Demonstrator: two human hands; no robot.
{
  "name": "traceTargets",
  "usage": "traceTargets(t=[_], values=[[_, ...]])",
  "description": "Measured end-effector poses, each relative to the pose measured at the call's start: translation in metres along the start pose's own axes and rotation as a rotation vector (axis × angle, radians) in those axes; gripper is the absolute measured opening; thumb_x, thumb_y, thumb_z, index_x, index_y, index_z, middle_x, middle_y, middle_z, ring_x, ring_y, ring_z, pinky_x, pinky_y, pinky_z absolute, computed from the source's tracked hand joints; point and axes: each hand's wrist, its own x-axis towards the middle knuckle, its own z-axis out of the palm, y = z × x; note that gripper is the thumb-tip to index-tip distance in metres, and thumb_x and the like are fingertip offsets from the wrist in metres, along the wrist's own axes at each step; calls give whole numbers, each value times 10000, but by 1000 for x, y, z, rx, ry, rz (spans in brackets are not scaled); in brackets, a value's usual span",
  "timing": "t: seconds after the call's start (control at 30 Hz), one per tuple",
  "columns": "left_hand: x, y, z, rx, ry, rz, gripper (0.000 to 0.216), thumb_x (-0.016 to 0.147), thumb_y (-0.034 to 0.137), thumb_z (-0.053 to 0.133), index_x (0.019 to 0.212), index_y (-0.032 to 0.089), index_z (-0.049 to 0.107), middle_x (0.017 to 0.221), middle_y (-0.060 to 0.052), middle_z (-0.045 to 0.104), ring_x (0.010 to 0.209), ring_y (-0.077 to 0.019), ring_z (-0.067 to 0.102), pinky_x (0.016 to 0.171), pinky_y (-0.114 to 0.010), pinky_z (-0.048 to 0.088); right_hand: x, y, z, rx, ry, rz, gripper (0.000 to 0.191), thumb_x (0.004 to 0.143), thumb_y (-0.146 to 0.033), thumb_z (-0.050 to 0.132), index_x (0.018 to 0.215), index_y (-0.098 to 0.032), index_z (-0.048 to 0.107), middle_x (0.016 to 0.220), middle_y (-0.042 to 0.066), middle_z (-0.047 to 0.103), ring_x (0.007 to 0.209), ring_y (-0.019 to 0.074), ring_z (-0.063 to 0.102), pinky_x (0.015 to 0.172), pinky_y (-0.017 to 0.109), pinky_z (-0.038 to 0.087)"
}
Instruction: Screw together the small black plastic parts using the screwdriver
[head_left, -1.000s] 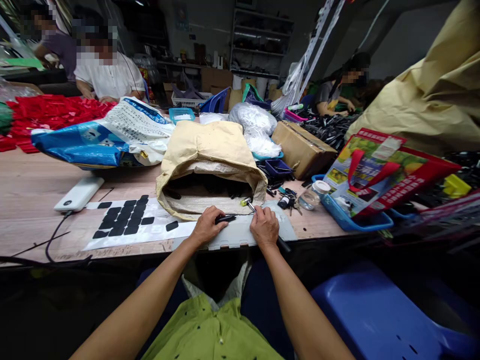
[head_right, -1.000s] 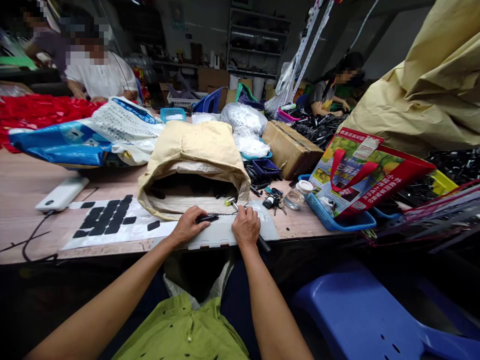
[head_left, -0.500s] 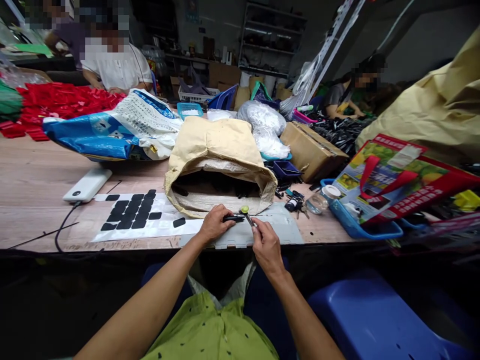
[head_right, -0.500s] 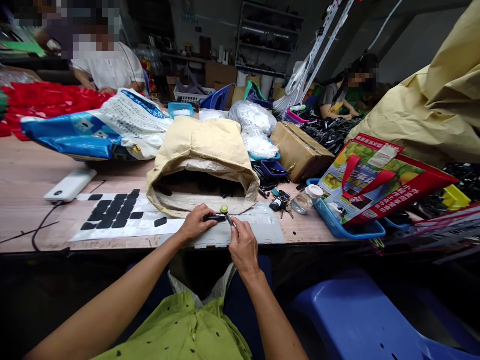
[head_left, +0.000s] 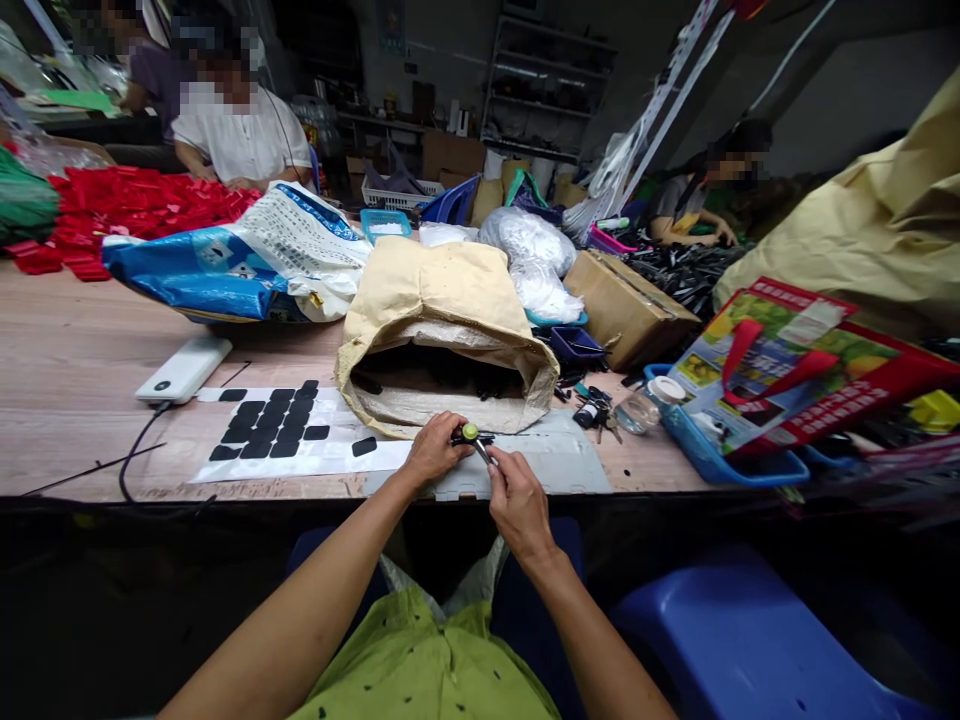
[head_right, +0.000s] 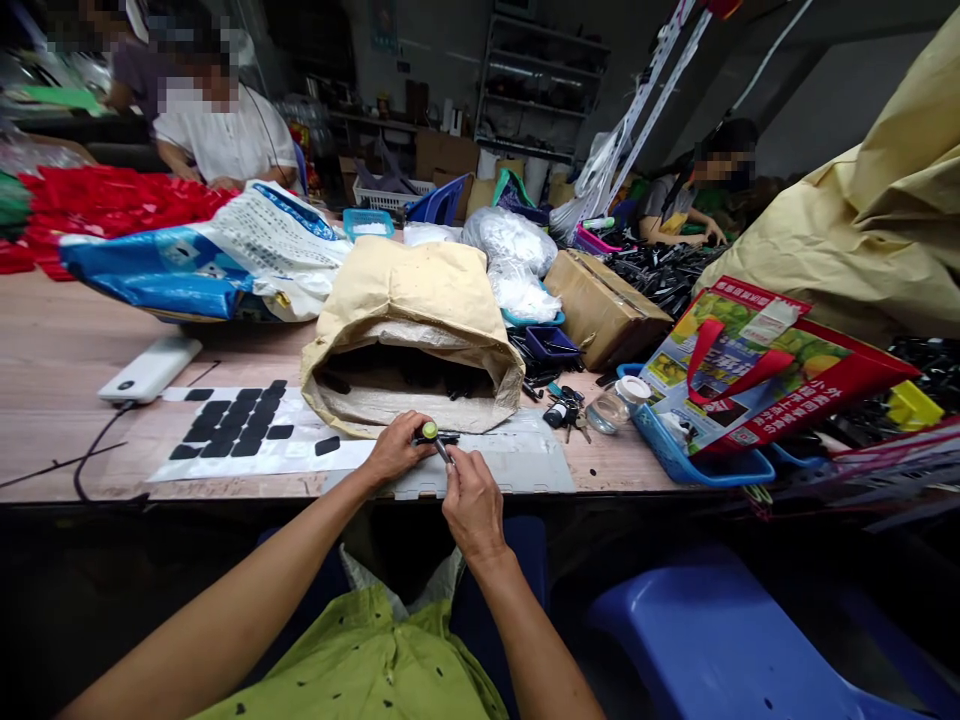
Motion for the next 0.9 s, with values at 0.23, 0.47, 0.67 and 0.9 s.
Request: traceTargets(t=[0.23,0.47,0.67,0.9], values=[[-1,2,-1,-47,10,16,253,794,216,733,1029,207,640,942,-24,632,917,-215,566,832,-333,443,23,15,-12,-49,88,21,339,994,-244,445,1246,-214,670,1075,79,675,1017,209,629,917,318,483],[0,-2,-4,-93,-17,16,113,897,293,622,940,206,679,925,-36,634,925,-214,567,845,-337,430,50,60,-15,-512,115,77,330,947,-163,511,1213,-218,698,989,73,638,908,207,544,781,302,387],[0,-4,-11,-292,40,-24,441,1041,411,345,756,199,606,818,-33,591,822,-193,567,812,-328,432,45,68,-3,-677,160,49,316,951,-187,539,1236,-237,667,986,70,603,891,214,495,744,317,332],[-2,-3,-13,-381,61,-72,500,1048,482,344,767,190,636,814,-36,602,817,-193,578,815,-320,423,44,67,-1,-692,176,64,283,941,-225,578,1209,-241,667,978,61,597,914,224,484,742,319,318]])
